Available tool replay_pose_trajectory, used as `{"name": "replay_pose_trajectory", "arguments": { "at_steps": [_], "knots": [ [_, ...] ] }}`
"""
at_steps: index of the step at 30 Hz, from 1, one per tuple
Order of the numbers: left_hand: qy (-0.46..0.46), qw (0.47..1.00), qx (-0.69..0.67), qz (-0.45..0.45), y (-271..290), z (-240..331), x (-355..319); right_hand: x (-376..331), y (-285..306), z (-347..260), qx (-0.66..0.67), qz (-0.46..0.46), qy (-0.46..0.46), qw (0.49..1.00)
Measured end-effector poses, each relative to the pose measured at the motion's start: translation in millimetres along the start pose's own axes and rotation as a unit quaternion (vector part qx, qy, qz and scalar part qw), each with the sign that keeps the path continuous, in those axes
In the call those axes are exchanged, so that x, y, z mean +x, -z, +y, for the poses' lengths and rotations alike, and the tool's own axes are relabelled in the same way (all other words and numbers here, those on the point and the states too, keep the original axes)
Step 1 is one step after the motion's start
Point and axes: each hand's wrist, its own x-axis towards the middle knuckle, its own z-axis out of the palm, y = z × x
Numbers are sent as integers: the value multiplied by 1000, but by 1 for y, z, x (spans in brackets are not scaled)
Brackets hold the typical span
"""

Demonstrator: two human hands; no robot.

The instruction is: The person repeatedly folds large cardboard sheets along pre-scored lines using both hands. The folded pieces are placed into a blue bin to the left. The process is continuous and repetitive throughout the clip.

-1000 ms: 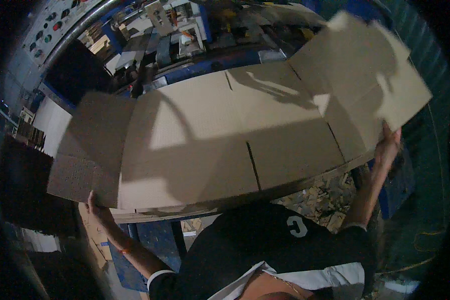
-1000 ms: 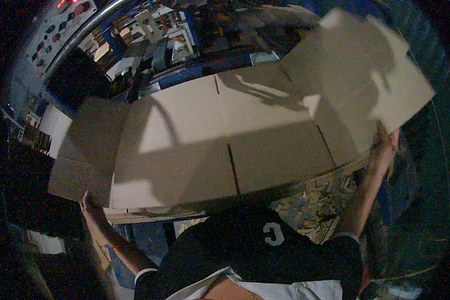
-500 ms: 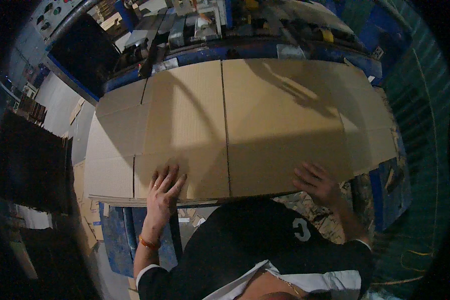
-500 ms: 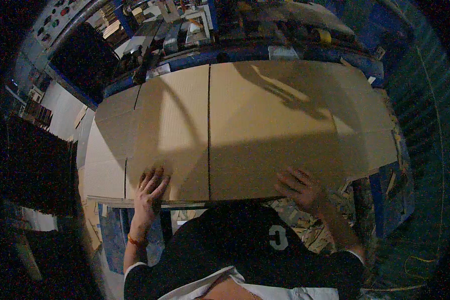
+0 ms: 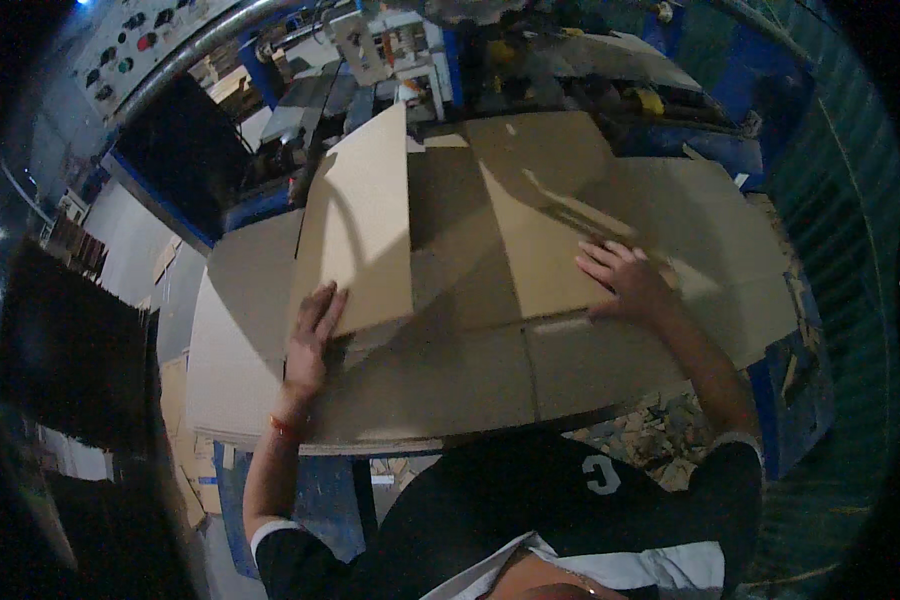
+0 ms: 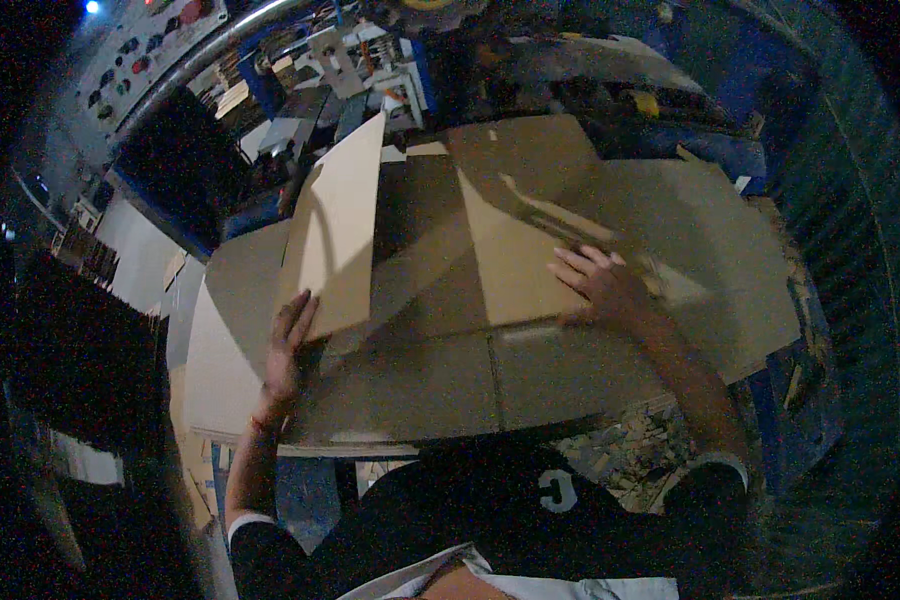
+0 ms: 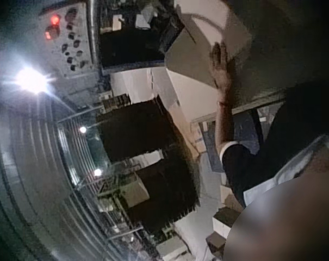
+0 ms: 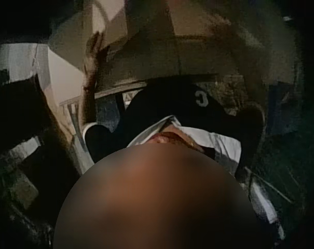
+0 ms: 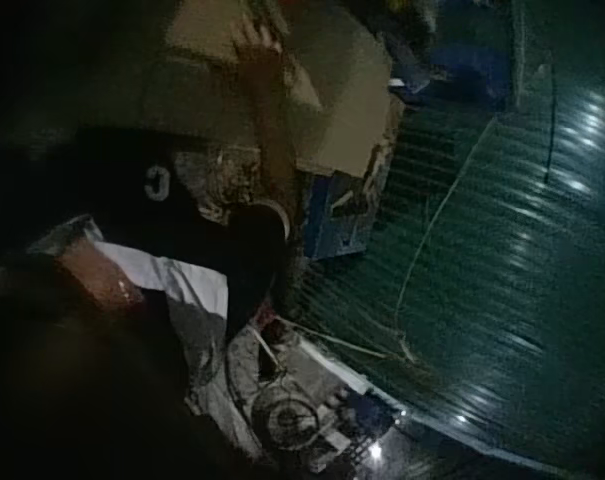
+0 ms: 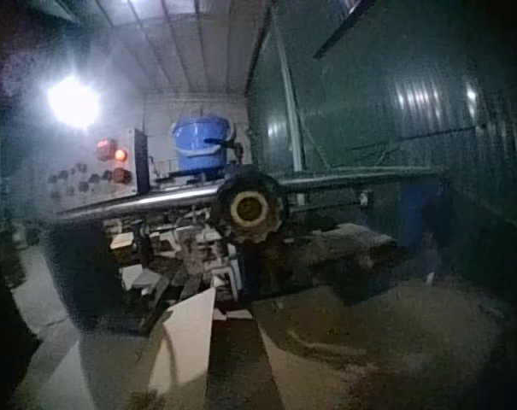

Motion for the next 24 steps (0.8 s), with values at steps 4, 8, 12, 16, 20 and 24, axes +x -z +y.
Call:
{"name": "replay_pose_trajectory", "arguments": {
  "at_steps": [4, 8, 12, 16, 20, 24],
  "knots": [
    [-43, 994, -32, 92, -35, -55, 77, 63, -15, 35, 5, 50, -15, 999],
    [-39, 989, 10, 142, -52, -79, 129, 101, -34, 57, -100, 178, -47, 978],
    [83, 975, 196, 71, -48, -59, 116, 106, -39, 77, -168, 223, -82, 957],
    [51, 990, 107, 75, -22, -43, 50, 100, -35, 112, -59, 217, -185, 957],
    [235, 961, 92, 109, -9, -46, -31, 104, -30, 164, -91, 195, -291, 932],
    [434, 855, 204, 197, 5, -53, -114, 96, -25, 243, -181, 226, -456, 842]
  ]
}}
